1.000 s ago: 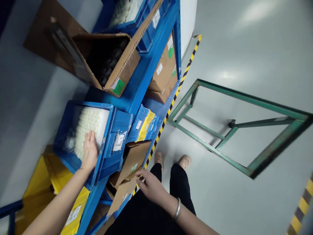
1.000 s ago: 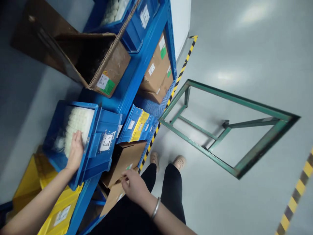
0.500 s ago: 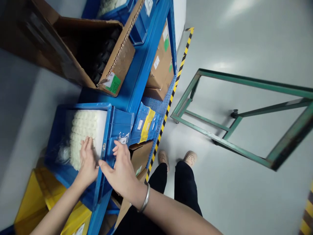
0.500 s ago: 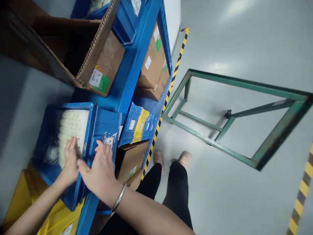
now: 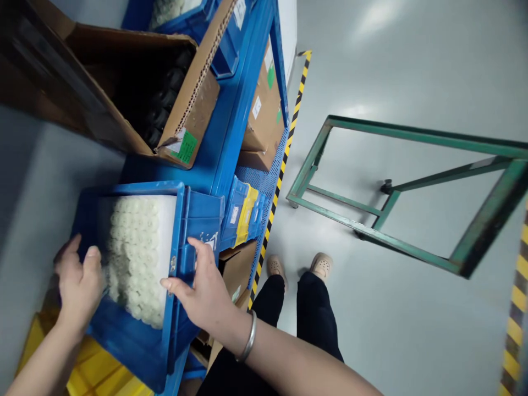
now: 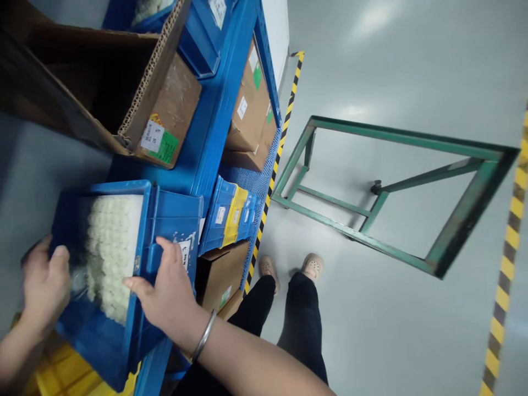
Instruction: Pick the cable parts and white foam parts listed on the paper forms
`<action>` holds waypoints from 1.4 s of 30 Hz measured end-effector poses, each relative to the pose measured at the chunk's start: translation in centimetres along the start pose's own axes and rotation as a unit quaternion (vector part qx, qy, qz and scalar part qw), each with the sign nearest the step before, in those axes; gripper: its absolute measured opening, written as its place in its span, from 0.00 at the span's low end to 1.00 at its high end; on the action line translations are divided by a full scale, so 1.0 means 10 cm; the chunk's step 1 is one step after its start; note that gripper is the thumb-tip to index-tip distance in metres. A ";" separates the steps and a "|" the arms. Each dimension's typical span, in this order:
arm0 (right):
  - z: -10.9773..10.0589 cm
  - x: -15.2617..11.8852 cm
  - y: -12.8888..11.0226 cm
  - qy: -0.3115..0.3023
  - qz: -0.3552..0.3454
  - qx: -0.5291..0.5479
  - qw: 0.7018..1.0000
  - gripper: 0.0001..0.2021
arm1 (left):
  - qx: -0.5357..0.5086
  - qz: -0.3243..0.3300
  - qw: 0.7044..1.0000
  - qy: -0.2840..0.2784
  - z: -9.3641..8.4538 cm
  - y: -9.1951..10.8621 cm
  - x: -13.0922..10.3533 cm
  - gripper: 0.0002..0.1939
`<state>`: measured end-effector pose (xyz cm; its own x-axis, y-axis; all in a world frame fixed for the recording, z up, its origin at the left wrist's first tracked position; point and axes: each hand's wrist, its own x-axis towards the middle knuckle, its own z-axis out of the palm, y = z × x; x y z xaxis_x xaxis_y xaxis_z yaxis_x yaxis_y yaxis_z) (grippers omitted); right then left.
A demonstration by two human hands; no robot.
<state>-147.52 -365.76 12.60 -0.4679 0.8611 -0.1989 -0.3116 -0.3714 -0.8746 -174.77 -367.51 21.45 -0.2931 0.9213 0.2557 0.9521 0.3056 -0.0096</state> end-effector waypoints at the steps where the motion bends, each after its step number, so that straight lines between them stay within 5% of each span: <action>1: 0.00 0.01 0.00 0.000 0.003 0.000 1.000 0.39 | -0.013 0.020 1.000 -0.003 -0.02 0.17 -0.02 0.30; 7: 0.15 0.20 0.02 0.000 -0.012 -0.007 1.000 0.39 | -0.110 0.098 0.986 -0.081 -0.11 1.25 -0.14 0.26; 11: 0.26 0.37 0.08 -0.033 -0.038 -0.027 0.998 0.39 | -0.086 0.102 0.984 -0.118 0.00 1.47 -0.13 0.29; 14: 0.16 0.37 0.13 -0.070 -0.068 -0.053 0.994 0.39 | -0.061 0.073 0.990 -0.108 0.18 1.48 -0.13 0.35; 17: -0.18 0.22 0.25 -0.051 -0.011 -0.045 0.998 0.40 | -0.025 0.057 0.992 -0.108 0.30 1.50 -0.14 0.39; 21: -0.87 -0.05 0.52 0.022 0.094 -0.056 0.994 0.23 | 0.044 0.072 0.992 -0.092 0.35 1.58 -0.14 0.45; 26: -1.64 -0.16 0.62 0.061 0.122 -0.104 0.985 0.11 | 0.068 0.079 0.991 -0.079 0.34 1.65 -0.13 0.44; 32: -1.99 0.15 0.17 0.067 0.104 -0.123 0.985 0.10 | 0.054 0.083 0.992 -0.077 0.36 1.67 -0.12 0.43; 38: -1.98 0.71 -0.44 0.062 0.051 -0.105 0.991 0.11 | 0.018 0.076 0.994 -0.080 0.39 1.61 -0.19 0.43; 42: -1.89 1.33 -1.07 0.075 -0.041 -0.083 0.993 0.16 | -0.017 0.080 0.995 -0.060 0.31 1.83 0.00 0.46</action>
<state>-134.84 -343.76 10.94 -0.3136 0.9330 -0.1765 -0.1970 -0.2457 -0.9491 -157.62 -361.21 18.25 -0.1446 0.9801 0.1358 0.9891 0.1469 -0.0068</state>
